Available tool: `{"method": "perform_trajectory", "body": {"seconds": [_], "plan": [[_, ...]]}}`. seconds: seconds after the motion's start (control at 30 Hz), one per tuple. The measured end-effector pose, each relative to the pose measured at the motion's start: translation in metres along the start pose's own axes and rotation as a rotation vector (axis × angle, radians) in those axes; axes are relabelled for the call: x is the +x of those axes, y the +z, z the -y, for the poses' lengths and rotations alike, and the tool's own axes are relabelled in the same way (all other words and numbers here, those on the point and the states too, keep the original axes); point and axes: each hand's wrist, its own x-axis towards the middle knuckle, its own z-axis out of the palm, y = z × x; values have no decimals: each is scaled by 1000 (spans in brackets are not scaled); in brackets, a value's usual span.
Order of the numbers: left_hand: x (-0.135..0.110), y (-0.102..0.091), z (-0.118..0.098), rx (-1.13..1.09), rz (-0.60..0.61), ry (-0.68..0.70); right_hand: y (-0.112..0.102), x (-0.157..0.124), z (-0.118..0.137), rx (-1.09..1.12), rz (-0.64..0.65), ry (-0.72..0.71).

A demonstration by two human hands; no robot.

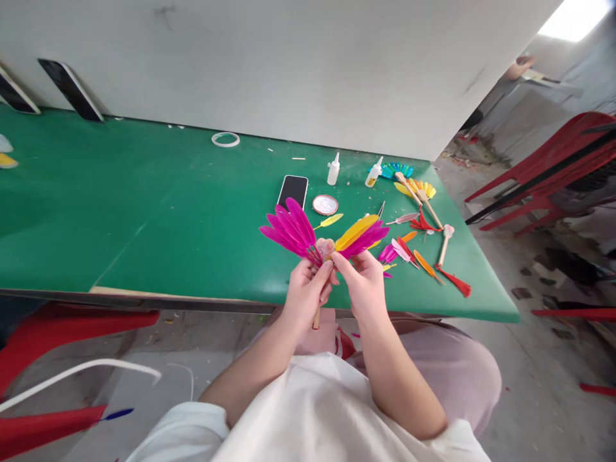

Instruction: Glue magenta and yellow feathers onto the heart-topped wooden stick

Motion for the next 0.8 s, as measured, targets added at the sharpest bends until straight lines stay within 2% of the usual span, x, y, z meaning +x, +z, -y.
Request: {"method": "perform_trajectory", "body": {"seconds": [0.27, 0.57, 0.8], "plan": [[-2, -1, 1, 80, 12, -35, 2, 0, -1, 39, -47, 28], [-1, -1, -1, 68, 33, -55, 3, 1, -4, 73, -31, 22], [-2, -1, -1, 59, 0, -52, 2, 3, -1, 109, 2, 28]]}}
